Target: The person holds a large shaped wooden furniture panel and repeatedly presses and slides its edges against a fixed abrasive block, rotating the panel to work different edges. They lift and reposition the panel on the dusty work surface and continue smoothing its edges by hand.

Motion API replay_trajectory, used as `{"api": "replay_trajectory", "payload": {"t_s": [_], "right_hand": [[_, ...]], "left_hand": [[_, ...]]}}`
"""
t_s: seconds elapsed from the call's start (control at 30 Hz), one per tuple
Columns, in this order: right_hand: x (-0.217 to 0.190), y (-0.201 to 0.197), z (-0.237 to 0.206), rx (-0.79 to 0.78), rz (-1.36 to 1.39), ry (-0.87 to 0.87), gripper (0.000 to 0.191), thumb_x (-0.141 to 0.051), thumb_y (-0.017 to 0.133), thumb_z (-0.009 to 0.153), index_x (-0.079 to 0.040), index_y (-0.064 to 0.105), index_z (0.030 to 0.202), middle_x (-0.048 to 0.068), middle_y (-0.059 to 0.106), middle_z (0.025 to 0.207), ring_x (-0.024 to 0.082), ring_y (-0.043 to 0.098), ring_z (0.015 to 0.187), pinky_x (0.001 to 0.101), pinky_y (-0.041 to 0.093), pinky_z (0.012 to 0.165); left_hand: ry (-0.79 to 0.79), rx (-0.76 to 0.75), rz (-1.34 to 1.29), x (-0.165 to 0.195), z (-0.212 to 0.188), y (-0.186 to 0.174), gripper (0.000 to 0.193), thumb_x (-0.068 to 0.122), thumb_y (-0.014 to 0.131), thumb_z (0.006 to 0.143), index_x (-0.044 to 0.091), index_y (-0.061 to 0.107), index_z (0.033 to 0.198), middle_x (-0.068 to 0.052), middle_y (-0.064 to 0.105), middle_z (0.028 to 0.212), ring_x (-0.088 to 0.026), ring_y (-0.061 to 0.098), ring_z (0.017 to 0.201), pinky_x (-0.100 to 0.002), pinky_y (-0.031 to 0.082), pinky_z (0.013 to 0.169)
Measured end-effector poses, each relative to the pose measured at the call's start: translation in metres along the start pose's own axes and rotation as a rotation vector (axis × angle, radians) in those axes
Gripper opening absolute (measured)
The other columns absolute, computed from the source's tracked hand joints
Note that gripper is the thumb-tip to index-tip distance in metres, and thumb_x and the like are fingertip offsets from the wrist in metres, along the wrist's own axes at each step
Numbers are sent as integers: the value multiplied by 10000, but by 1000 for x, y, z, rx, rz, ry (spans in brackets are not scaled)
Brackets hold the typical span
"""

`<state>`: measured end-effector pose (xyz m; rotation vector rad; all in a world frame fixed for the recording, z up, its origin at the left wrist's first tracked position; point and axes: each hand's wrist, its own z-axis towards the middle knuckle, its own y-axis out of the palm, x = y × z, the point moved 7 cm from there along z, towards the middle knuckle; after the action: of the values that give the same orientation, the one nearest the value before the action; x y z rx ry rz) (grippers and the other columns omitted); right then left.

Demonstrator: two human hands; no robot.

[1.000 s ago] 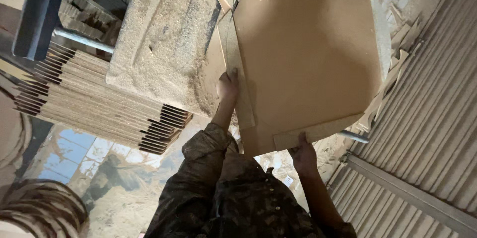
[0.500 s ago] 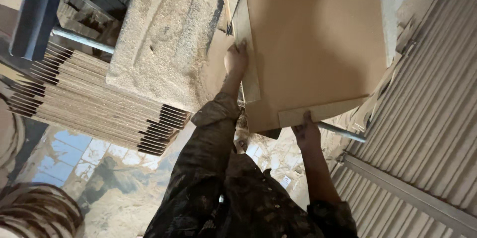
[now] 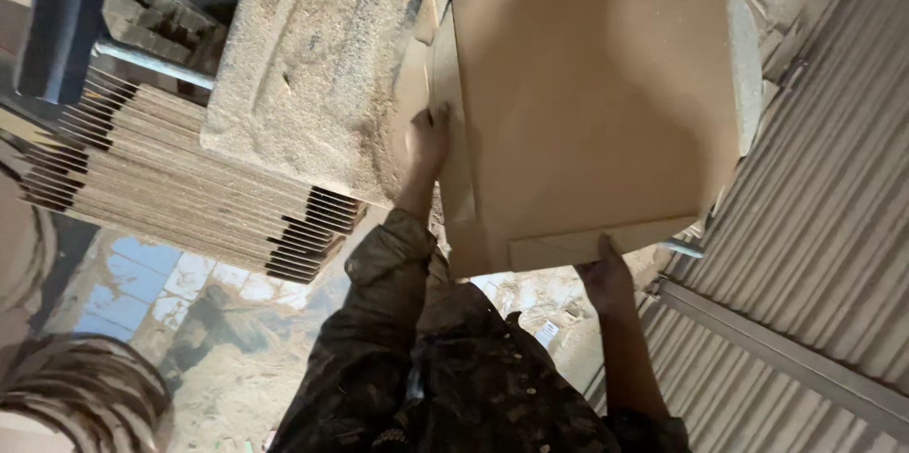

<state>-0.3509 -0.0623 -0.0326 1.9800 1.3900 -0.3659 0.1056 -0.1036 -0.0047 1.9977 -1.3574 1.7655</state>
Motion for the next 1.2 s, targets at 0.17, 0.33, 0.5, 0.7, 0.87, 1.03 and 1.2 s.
{"api": "replay_trajectory", "payload": {"t_s": [0.17,0.33,0.5,0.7,0.87,1.03,1.2], "right_hand": [[20,10,-10,-4,68,-20,451,-317,658,990,-135,541,1385,55,624,1376,242,576,1308,488,462,1119],[38,11,-11,14,127,33,394,-290,691,966,-162,574,1320,38,648,1310,233,603,1268,484,467,1107],[52,34,-12,-32,161,89,378,-316,698,980,-143,598,1301,39,671,1291,233,598,1267,471,458,1106],[51,66,-9,-54,182,80,418,-328,697,975,-109,602,1318,62,688,1288,246,613,1264,459,474,1120],[36,84,16,-16,211,71,413,-331,713,983,-132,589,1323,45,676,1283,250,606,1256,464,461,1115],[34,85,23,41,183,22,467,-324,700,957,-124,561,1355,57,655,1332,260,606,1286,491,474,1121],[57,56,-6,79,138,36,431,-289,673,955,-155,543,1344,61,625,1342,279,573,1298,523,479,1105]], "left_hand": [[-131,-69,-1,-24,-15,-3,563,524,595,982,-18,713,891,-226,713,767,-368,706,679,-492,543,640],[-69,-47,37,-56,-85,-13,467,461,655,946,-4,704,941,-225,705,781,-401,706,700,-504,531,621],[-98,-44,-10,-62,-77,-15,429,442,659,934,20,720,887,-232,712,774,-405,716,707,-503,543,652],[-56,-14,83,-34,-44,-25,476,457,694,920,-10,702,832,-262,694,753,-439,699,712,-517,535,651],[-57,-79,22,-8,-10,-14,503,484,687,891,-16,704,836,-271,697,766,-442,722,729,-530,545,659],[46,-17,146,10,2,-19,521,513,695,928,-1,724,851,-277,702,823,-466,700,791,-544,533,697],[-74,-78,35,-26,-37,-31,465,480,689,898,17,709,861,-247,712,803,-424,718,753,-511,540,683]]}}
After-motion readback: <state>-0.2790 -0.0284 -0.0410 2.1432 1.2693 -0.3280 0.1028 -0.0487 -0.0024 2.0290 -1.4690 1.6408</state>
